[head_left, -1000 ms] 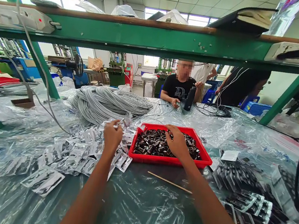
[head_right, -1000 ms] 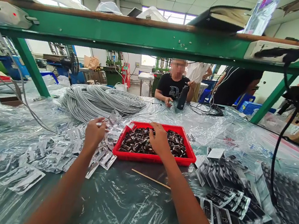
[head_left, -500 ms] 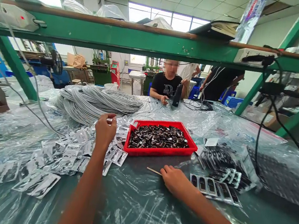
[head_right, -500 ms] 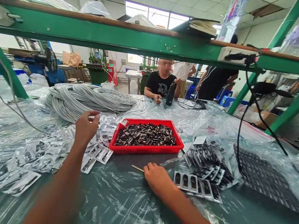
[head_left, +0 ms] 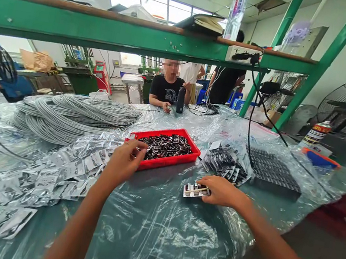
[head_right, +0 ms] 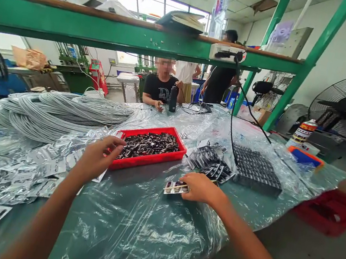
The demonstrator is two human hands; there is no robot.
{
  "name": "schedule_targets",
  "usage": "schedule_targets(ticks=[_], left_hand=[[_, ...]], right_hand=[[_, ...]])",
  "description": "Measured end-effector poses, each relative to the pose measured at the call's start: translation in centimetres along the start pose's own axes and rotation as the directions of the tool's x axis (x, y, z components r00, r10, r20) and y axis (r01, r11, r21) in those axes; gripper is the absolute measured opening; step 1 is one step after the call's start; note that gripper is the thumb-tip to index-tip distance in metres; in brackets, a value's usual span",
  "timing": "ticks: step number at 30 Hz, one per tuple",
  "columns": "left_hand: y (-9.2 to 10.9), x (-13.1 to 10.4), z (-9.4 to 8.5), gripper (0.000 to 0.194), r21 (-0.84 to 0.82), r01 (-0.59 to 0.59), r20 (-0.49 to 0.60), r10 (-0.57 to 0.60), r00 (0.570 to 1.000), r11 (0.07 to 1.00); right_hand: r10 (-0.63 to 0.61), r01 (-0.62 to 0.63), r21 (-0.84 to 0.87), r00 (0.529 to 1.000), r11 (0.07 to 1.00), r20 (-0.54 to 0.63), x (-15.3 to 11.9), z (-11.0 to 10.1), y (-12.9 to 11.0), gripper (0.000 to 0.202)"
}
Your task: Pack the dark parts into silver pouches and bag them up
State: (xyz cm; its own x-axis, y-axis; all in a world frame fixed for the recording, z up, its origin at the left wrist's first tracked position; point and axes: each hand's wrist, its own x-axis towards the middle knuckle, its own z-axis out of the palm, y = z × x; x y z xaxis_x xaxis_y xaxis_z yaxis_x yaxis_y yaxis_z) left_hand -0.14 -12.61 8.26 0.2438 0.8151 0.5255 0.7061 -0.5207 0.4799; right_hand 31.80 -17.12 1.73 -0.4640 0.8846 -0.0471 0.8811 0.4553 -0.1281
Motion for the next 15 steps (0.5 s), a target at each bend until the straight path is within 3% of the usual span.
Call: schedule_targets(ticks=[2,5,9,12,15], left_hand=[[-0.8,-1.6,1.2,0.027,0.021,-0.033,0.127,0.030,0.991,0.999],[-3.5,-4.2,2.7,0.026,0.046,-0.012,0.272,-0.001,0.962,0.999],[-7.3,-7.7,3.6,0.027,0.012,0.118,0.331,-0.115,0.937,0.993],[-8.2,-9.3,4.1,0.028,-0.025,0.173,0.272,-0.159,0.949,0.985],[-7.7,-10.0,5.1,0.033,-0.010,0.130,0.203,-0.125,0.971,0.991]], right_hand=[[-0.121,0.114,0.121,0.991,0.986,0.055,1.5,-0.5,-2.0,0.028],[-0.294,0.245,0.311,0.948,0.918,0.119,5.1,-0.4,-4.7,0.015],[-0.464,0.302,0.489,0.850,0.818,0.251,11.3,0.5,-6.5,0.014],[-0.419,0.293,0.414,0.872,0.862,0.255,14.3,0.8,-6.8,0.014],[-0.320,0.284,0.222,0.935,0.933,0.152,14.4,1.1,-6.7,0.015]])
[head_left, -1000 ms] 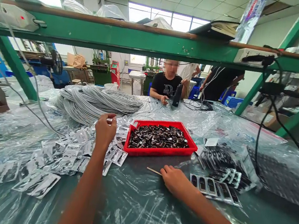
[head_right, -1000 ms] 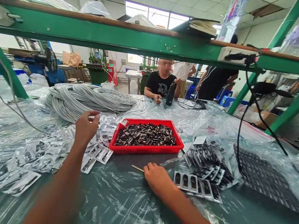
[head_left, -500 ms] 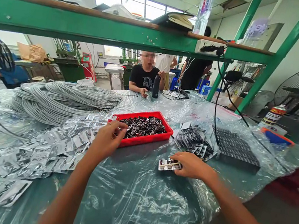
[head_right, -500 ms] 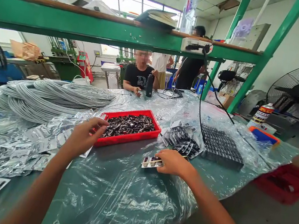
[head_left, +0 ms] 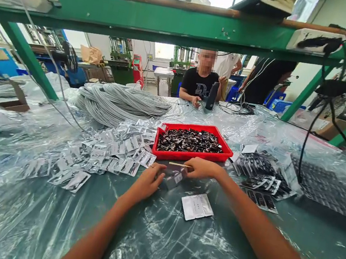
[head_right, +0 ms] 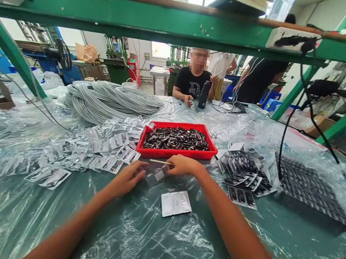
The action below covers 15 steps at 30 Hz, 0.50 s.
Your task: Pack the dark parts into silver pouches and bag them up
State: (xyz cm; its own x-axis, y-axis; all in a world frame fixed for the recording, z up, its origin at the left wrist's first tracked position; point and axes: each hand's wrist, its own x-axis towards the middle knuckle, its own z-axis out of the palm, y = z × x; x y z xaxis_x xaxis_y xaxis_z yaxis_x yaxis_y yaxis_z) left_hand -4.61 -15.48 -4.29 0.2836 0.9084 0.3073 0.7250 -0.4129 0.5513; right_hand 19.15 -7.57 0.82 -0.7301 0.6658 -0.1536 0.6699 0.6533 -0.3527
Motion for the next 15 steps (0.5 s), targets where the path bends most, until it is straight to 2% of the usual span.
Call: schedule_targets(ticks=[3,5,7,8,10,12,14,15], left_hand=[[0.9,-0.1,1.2,0.043,0.072,-0.007,-0.071,0.012,0.997,0.997],[1.5,-0.2,1.7,0.035,0.099,0.017,-0.164,-0.001,0.987,0.995],[2.3,-0.5,2.0,0.030,0.122,-0.007,-0.232,0.036,0.972,0.992],[2.7,-0.7,2.1,0.030,0.149,-0.043,-0.225,0.076,0.971,0.988],[3.5,-1.0,2.2,0.040,0.229,-0.107,-0.127,0.139,0.982,0.968],[3.9,-1.2,2.3,0.053,0.310,-0.096,-0.008,0.103,0.995,0.946],[3.9,-1.1,2.2,0.060,0.378,0.004,0.015,-0.010,1.000,0.926],[3.8,-1.1,2.1,0.062,0.404,0.064,-0.002,-0.069,0.998,0.912]], right_hand=[[0.145,-0.177,-0.150,0.969,0.973,-0.200,-1.3,0.9,-0.3,0.029],[0.169,-0.219,-0.109,0.922,0.970,-0.349,-2.0,1.3,-0.6,0.028],[0.144,-0.149,0.027,0.870,0.988,-0.471,-2.3,1.3,-1.1,0.016],[0.133,-0.094,0.102,0.842,0.990,-0.523,-2.3,1.2,-1.4,0.015],[0.127,0.016,0.228,0.790,0.974,-0.600,-2.2,0.8,-2.0,0.023],[0.146,0.113,0.346,0.754,0.932,-0.640,-1.9,0.3,-2.7,0.034],[0.194,0.230,0.537,0.761,0.811,-0.619,-1.4,0.0,-3.5,0.045],[0.211,0.295,0.651,0.785,0.699,-0.583,-0.9,0.0,-4.0,0.050]])
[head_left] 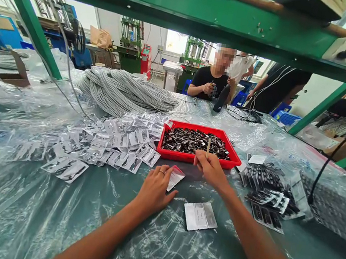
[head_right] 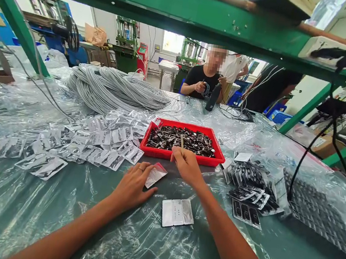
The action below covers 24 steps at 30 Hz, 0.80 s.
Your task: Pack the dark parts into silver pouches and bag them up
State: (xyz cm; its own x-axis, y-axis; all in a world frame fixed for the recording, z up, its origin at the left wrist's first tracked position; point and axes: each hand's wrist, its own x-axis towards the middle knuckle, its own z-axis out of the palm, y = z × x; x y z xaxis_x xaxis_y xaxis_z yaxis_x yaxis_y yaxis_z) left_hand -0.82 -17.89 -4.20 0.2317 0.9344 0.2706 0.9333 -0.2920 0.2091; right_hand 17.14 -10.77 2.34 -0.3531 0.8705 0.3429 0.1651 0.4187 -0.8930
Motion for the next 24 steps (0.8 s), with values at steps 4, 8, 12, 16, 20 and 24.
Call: schedule_targets(ticks=[4,8,12,16,20,24], left_hand=[[-1.0,0.3,-0.1,0.050,0.012,0.149,0.040,-0.150,0.988,0.989],[-1.8,0.8,0.2,0.045,-0.170,0.181,0.113,-0.163,0.980,0.969],[-2.4,1.3,0.8,0.042,-0.289,0.224,0.119,-0.198,0.973,0.931],[-2.7,1.4,1.4,0.044,-0.350,0.223,0.088,-0.205,0.975,0.910],[-2.7,1.3,1.4,0.039,-0.417,0.206,0.049,-0.204,0.978,0.886],[-2.5,1.3,1.3,0.042,-0.360,0.201,0.046,-0.197,0.979,0.911]], right_hand=[[0.077,-0.186,0.570,0.975,0.800,0.209,1.5,3.9,0.2,0.057],[0.110,-0.202,0.729,0.979,0.654,0.172,2.8,8.4,2.0,0.058],[0.134,-0.111,0.762,0.990,0.638,0.033,3.1,10.6,3.4,0.056],[0.058,-0.050,0.747,0.998,0.663,0.015,2.9,11.4,3.7,0.053],[0.006,-0.046,0.694,0.998,0.719,0.061,2.5,11.8,3.9,0.053],[0.057,-0.138,0.701,0.989,0.700,0.138,2.3,10.8,3.6,0.054]])
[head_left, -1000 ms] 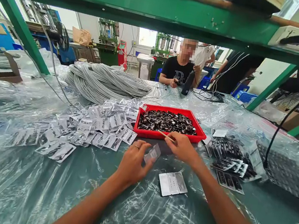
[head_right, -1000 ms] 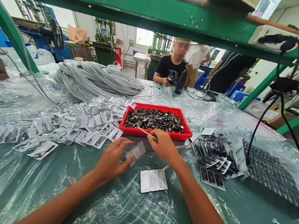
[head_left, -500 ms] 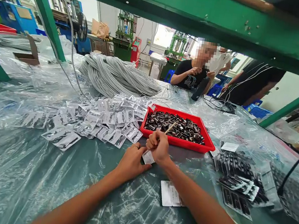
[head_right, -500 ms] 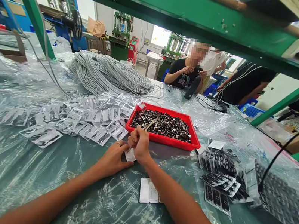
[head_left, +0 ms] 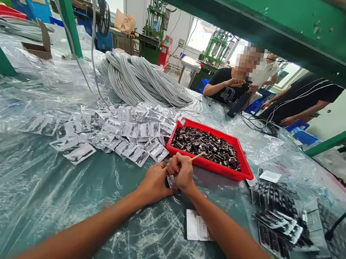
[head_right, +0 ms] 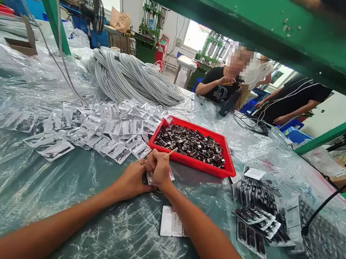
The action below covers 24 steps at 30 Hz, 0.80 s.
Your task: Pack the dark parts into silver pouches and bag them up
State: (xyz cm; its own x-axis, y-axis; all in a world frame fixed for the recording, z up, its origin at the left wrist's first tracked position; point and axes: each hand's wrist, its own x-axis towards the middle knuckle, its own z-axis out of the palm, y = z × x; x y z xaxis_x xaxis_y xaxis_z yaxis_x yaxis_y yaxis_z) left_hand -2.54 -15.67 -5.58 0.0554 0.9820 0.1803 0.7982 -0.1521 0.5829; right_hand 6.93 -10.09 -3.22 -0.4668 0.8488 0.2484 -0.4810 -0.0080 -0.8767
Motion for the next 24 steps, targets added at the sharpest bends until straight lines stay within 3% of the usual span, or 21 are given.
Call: schedule_targets(ticks=[9,24], left_hand=[[0.0,0.0,0.1,0.046,0.028,0.011,0.005,-0.011,1.000,1.000],[0.5,-0.2,-0.2,0.035,-0.022,0.023,-0.007,-0.023,1.000,1.000]], right_hand=[[0.030,-0.028,0.046,0.998,0.999,-0.050,0.3,-0.1,-1.0,0.049],[-0.001,-0.002,-0.145,1.000,0.989,-0.019,-0.2,0.5,-0.2,0.050]])
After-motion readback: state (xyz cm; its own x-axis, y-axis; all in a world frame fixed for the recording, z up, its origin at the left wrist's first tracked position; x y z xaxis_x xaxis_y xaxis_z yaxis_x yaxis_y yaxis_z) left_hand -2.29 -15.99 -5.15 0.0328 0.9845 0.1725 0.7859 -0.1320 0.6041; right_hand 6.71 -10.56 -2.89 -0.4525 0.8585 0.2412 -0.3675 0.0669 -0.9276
